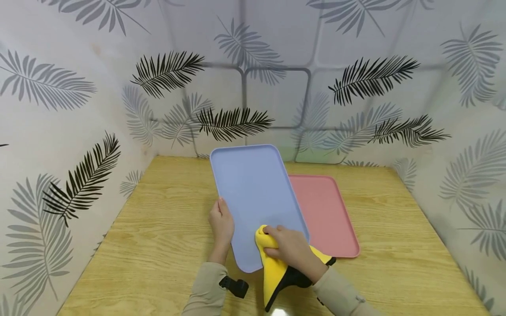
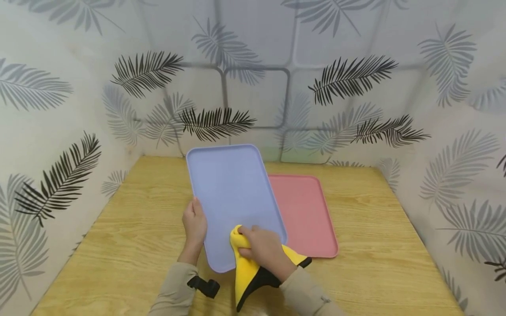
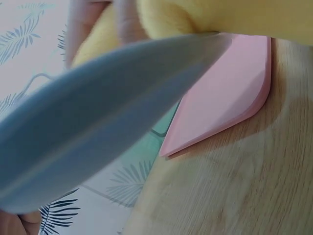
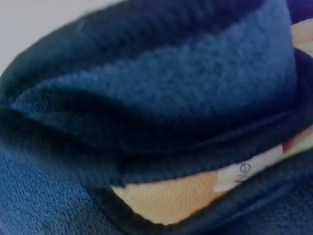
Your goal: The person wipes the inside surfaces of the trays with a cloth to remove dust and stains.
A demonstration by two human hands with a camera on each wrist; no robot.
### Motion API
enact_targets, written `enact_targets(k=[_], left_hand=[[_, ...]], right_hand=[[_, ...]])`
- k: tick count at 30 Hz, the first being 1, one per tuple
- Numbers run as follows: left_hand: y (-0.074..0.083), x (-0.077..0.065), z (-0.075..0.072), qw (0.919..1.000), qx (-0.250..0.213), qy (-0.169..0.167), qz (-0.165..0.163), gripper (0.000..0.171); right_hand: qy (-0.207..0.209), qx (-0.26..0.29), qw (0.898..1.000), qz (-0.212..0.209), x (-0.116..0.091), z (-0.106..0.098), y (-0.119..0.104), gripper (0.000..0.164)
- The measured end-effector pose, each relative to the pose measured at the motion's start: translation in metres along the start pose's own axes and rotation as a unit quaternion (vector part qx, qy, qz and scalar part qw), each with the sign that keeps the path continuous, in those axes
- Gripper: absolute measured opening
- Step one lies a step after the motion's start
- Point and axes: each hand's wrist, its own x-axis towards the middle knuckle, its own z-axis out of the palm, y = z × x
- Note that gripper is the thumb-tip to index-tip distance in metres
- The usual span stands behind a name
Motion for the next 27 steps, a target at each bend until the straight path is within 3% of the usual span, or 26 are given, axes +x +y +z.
enact_targets(k=[14, 27], left_hand=[[-0.003, 0.004, -0.002, 1.0, 0.0, 0.001, -0.001, 0.038], [-0.005, 0.005, -0.002, 1.0, 0.004, -0.001, 0.006, 0.037]], right_hand=[[-0.001, -0.017, 0.997, 0.076, -0.004, 0.001, 0.045, 0.04], [-0.043, -0.035, 0.989, 0.139, -0.004, -0.003, 0.075, 0.041]])
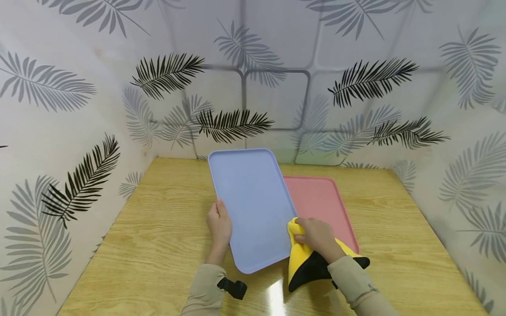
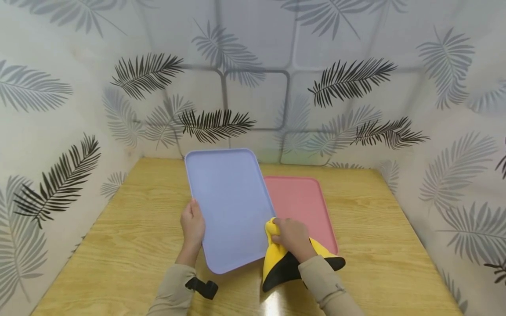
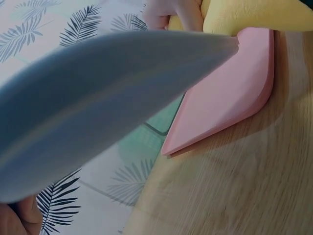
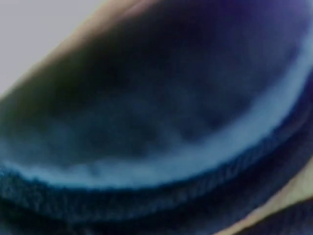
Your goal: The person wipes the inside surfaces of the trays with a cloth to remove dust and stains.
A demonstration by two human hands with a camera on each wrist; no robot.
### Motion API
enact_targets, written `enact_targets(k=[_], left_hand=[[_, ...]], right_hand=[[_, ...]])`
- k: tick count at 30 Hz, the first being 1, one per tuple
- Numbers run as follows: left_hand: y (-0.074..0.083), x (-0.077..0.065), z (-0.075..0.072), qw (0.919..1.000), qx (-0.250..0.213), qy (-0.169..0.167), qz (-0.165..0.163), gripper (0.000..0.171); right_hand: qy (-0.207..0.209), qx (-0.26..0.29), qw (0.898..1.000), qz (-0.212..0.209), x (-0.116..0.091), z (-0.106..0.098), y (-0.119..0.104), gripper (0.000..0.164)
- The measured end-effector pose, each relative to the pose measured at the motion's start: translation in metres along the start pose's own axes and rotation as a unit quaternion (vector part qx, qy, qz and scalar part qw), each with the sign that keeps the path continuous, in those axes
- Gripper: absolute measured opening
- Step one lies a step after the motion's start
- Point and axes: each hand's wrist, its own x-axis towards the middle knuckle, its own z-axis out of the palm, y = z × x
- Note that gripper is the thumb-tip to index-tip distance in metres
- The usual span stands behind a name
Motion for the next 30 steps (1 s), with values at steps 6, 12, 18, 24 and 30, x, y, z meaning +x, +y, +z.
enact_targets(k=[6, 12, 18, 24, 30], left_hand=[[-0.001, 0.006, -0.002, 0.9994, 0.0, -0.023, -0.027, 0.037], [-0.008, 0.019, -0.011, 0.9974, 0.022, -0.046, -0.051, 0.037], [-0.017, 0.04, -0.022, 0.9943, 0.077, -0.068, -0.028, 0.039], [-0.026, 0.056, -0.026, 0.9889, 0.105, -0.098, -0.037, 0.039], [-0.032, 0.072, -0.025, 0.9808, 0.131, -0.141, -0.029, 0.041]], right_hand=[[-0.01, 0.068, 0.998, 0.005, -0.002, -0.008, 0.005, 0.045], [0.014, 0.121, 0.992, -0.008, -0.005, -0.015, 0.013, 0.048], [0.026, 0.165, 0.986, -0.013, -0.01, -0.024, 0.021, 0.049], [0.016, 0.173, 0.984, -0.025, -0.014, -0.027, 0.025, 0.048], [0.002, 0.179, 0.984, -0.016, -0.015, -0.029, 0.026, 0.051]])
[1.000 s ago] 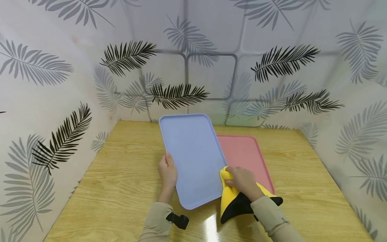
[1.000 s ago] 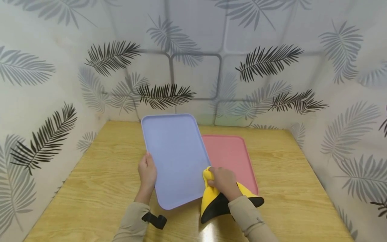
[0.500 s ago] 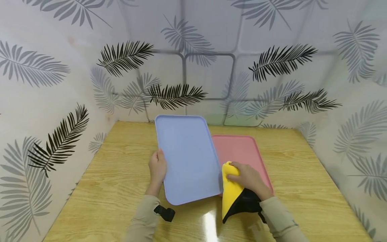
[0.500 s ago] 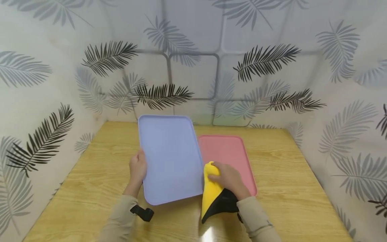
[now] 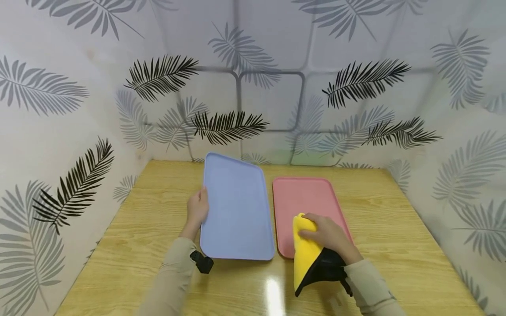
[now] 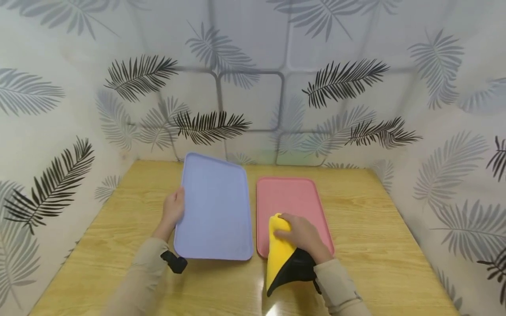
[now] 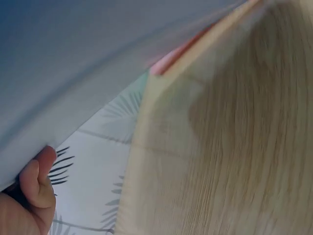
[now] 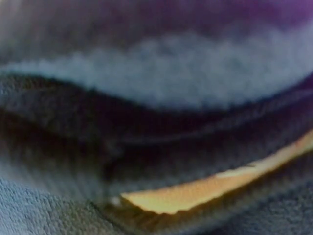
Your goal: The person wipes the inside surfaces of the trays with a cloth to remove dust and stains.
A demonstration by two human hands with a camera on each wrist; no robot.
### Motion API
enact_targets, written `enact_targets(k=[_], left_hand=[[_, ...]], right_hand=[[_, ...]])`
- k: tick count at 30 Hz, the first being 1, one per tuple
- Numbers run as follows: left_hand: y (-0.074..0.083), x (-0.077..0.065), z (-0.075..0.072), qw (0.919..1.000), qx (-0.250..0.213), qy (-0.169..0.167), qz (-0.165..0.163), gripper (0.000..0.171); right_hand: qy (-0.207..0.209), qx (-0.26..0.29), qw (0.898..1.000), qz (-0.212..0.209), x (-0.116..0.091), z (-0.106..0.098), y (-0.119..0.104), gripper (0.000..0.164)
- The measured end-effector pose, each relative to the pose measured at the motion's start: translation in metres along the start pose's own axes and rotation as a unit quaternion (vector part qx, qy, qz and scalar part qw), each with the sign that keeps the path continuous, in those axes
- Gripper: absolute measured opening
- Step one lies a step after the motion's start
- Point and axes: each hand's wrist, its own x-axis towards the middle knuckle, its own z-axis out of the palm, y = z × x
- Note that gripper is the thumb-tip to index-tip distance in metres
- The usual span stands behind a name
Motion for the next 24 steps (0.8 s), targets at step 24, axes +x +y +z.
enact_targets(k=[24], left_hand=[[-0.175, 0.105, 0.068, 0.9984, 0.033, -0.043, 0.018, 0.05]], right_hand=[[-0.012, 0.002, 1.0, 0.02, -0.003, 0.001, 0.009, 0.051]])
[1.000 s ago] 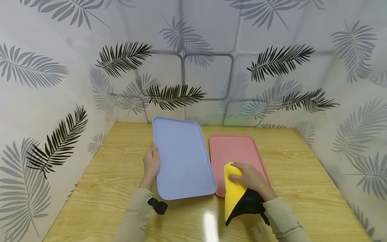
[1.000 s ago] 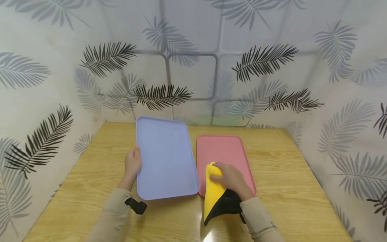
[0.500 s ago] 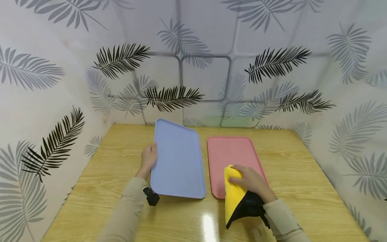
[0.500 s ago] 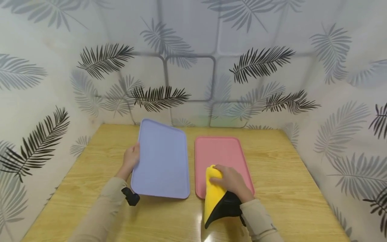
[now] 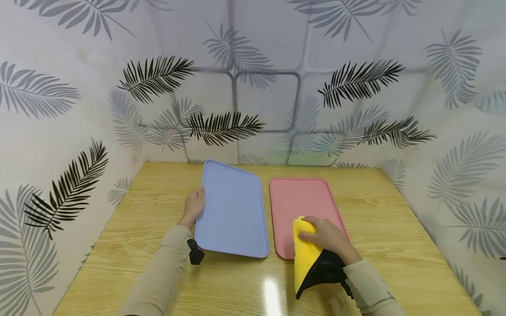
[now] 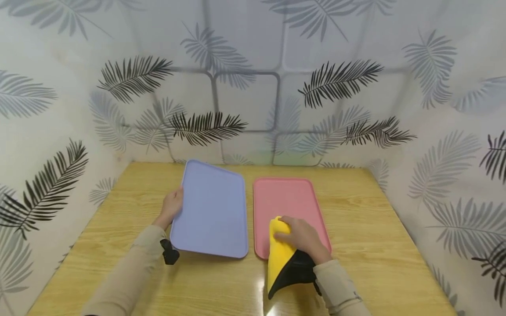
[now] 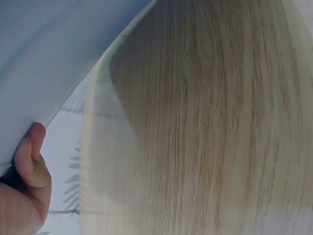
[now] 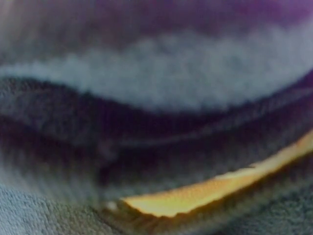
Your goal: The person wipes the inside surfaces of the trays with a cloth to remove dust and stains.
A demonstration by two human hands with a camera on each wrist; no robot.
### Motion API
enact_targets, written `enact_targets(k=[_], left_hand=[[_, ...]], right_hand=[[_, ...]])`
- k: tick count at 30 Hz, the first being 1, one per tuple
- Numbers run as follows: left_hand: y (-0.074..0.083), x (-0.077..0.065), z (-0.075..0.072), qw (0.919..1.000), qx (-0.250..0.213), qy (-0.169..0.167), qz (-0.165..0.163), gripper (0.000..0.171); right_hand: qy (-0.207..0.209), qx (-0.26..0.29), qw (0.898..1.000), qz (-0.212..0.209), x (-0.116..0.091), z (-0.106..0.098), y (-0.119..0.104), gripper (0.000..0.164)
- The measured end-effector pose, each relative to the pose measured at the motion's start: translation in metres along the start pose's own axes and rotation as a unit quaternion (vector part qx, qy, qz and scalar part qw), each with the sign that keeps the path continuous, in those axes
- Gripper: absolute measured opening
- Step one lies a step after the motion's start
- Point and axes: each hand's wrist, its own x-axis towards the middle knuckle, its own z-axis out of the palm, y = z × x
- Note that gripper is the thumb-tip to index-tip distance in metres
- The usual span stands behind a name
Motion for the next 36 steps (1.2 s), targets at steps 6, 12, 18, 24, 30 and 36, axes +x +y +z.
enact_targets(k=[6, 12, 18, 24, 30, 36], left_hand=[[0.004, 0.001, -0.005, 0.9982, 0.023, -0.037, -0.041, 0.058], [-0.005, 0.004, -0.01, 0.997, 0.009, -0.066, -0.04, 0.059], [-0.053, 0.033, 0.009, 0.9941, 0.038, -0.086, -0.055, 0.071], [-0.055, 0.029, 0.004, 0.9887, 0.017, -0.13, -0.073, 0.074], [-0.013, 0.003, -0.021, 0.9774, -0.029, -0.182, -0.103, 0.075], [0.009, -0.016, -0.035, 0.9684, -0.046, -0.219, -0.109, 0.067]], right_hand=[[-0.003, 0.002, 1.0, -0.002, 0.0, 0.002, -0.001, 0.05], [-0.001, -0.001, 1.0, -0.001, -0.001, 0.003, -0.003, 0.048], [-0.003, 0.002, 1.0, 0.001, -0.001, 0.005, -0.005, 0.048], [-0.006, 0.002, 1.0, 0.003, -0.001, 0.005, -0.005, 0.048], [-0.008, 0.006, 1.0, 0.007, -0.001, 0.008, -0.004, 0.048], [-0.012, 0.005, 1.0, 0.01, -0.002, 0.01, -0.003, 0.049]])
